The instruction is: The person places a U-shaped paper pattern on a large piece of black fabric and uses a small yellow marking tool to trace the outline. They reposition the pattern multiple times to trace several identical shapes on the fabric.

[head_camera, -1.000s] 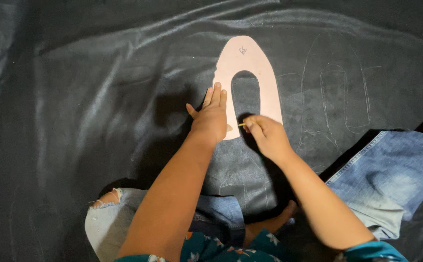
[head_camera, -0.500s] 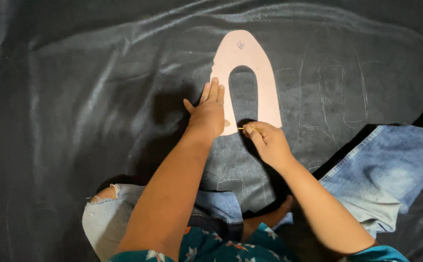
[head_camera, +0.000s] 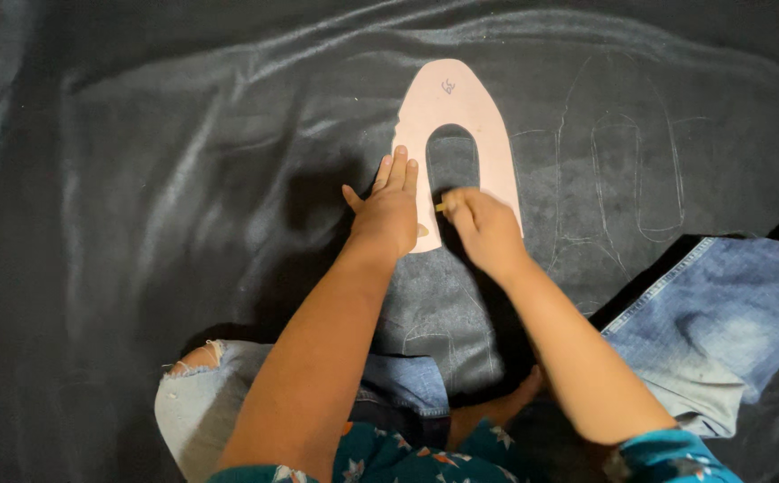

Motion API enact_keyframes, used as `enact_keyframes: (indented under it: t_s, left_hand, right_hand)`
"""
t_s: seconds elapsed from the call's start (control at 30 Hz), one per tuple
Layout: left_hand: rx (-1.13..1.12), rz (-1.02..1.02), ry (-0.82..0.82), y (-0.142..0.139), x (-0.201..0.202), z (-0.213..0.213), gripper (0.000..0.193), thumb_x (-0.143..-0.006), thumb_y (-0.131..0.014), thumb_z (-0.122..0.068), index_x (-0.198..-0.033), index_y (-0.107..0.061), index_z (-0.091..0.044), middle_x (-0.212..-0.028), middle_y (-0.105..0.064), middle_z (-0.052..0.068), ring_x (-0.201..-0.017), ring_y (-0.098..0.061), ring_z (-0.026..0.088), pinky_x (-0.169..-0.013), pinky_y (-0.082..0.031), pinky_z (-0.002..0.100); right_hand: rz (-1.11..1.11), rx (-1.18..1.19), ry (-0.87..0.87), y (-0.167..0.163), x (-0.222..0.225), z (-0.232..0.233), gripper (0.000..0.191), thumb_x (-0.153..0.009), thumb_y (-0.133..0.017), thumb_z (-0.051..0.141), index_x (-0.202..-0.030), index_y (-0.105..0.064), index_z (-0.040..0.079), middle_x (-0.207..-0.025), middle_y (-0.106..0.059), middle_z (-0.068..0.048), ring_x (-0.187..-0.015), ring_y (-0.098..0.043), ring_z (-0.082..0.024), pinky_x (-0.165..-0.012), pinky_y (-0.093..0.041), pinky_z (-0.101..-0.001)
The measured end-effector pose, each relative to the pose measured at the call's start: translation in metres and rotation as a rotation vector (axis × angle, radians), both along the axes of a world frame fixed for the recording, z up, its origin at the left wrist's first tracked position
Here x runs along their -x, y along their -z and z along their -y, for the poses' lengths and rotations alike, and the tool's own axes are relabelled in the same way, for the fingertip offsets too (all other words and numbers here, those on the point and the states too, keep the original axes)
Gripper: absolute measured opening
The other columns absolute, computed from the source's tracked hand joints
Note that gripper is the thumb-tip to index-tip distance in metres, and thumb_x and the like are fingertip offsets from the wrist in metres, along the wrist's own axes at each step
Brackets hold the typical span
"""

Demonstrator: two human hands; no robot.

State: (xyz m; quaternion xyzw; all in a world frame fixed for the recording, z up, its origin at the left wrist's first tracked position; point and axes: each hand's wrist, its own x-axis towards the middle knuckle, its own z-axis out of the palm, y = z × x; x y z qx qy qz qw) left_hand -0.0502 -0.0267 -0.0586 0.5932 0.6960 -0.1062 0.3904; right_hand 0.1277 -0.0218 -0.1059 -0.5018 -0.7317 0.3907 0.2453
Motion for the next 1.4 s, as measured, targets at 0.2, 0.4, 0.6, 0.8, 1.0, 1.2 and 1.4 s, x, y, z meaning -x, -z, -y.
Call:
enact_keyframes:
  t_s: [0.2, 0.4, 0.6, 0.8, 1.0, 1.2, 1.4]
  left_hand:
    - [-0.01, -0.014, -0.003, 0.003, -0.001, 0.0, 0.103, -0.088, -0.077, -0.025, -0.163, -0.008, -0.018, -0.172, 0.009, -0.003, -0.158, 0.002, 0.016, -0.118, -0.005, 0.075]
    - [-0.015, -0.006, 0.005, 0.01, -0.001, 0.0, 0.104, -0.087, -0.078, -0.025, -0.164, -0.007, -0.018, -0.172, 0.01, -0.003, -0.158, 0.003, 0.016, -0.118, -0.007, 0.076]
    - [-0.033, -0.035, 0.021, 0.015, -0.001, -0.002, 0.105, -0.086, -0.079, -0.029, -0.163, -0.008, -0.019, -0.172, 0.008, -0.003, -0.158, 0.002, 0.016, -0.117, -0.01, 0.077]
    - [-0.035, -0.031, 0.011, 0.02, 0.001, -0.002, 0.106, -0.085, -0.081, -0.03, -0.163, -0.01, -0.021, -0.172, 0.007, -0.003, -0.158, 0.0, 0.016, -0.116, -0.011, 0.078]
    - [-0.051, -0.027, 0.012, 0.024, 0.003, -0.001, 0.108, -0.083, -0.082, -0.032, -0.163, -0.012, -0.022, -0.172, 0.005, -0.005, -0.158, -0.001, 0.015, -0.117, -0.013, 0.077]
    - [-0.014, -0.053, 0.041, 0.023, 0.004, -0.005, 0.108, -0.083, -0.081, -0.036, -0.163, -0.009, -0.026, -0.171, 0.008, -0.008, -0.157, 0.0, 0.014, -0.117, -0.014, 0.076]
    - [-0.015, -0.051, 0.05, 0.022, 0.005, -0.006, 0.108, -0.084, -0.081, -0.037, -0.163, -0.01, -0.025, -0.172, 0.007, -0.008, -0.157, -0.001, 0.013, -0.117, -0.017, 0.074]
  right_hand:
    - [-0.206, 0.081, 0.065, 0.001, 0.028, -0.045, 0.021, -0.104, -0.058, 0.018, -0.109, -0.071, 0.002, -0.095, -0.075, -0.011, -0.089, -0.072, -0.019, -0.082, -0.056, -0.0317]
    - [0.003, 0.065, 0.007, -0.011, -0.004, 0.012, 0.023, -0.104, -0.058, 0.018, -0.105, -0.073, 0.0, -0.092, -0.075, -0.012, -0.085, -0.072, -0.018, -0.081, -0.056, -0.0303]
    - [-0.034, 0.156, 0.038, -0.01, -0.023, 0.042, 0.024, -0.102, -0.059, 0.02, -0.107, -0.073, 0.002, -0.094, -0.078, -0.009, -0.085, -0.075, -0.018, -0.08, -0.057, -0.0297]
    - [0.01, 0.134, 0.032, -0.005, -0.029, 0.052, 0.024, -0.102, -0.06, 0.02, -0.106, -0.074, 0.001, -0.093, -0.077, -0.01, -0.085, -0.074, -0.019, -0.08, -0.057, -0.0302]
    - [-0.001, 0.132, 0.029, -0.004, -0.032, 0.056, 0.022, -0.101, -0.061, 0.018, -0.108, -0.074, 0.001, -0.095, -0.077, -0.01, -0.087, -0.075, -0.02, -0.081, -0.057, -0.0302]
    - [-0.037, 0.118, 0.03, -0.004, -0.032, 0.057, 0.022, -0.101, -0.061, 0.018, -0.108, -0.073, 0.002, -0.098, -0.078, -0.01, -0.088, -0.075, -0.019, -0.082, -0.057, -0.0299]
    - [0.013, 0.067, -0.012, -0.005, -0.027, 0.058, 0.021, -0.101, -0.06, 0.017, -0.107, -0.074, 0.002, -0.098, -0.077, -0.012, -0.09, -0.075, -0.024, -0.083, -0.057, -0.0324]
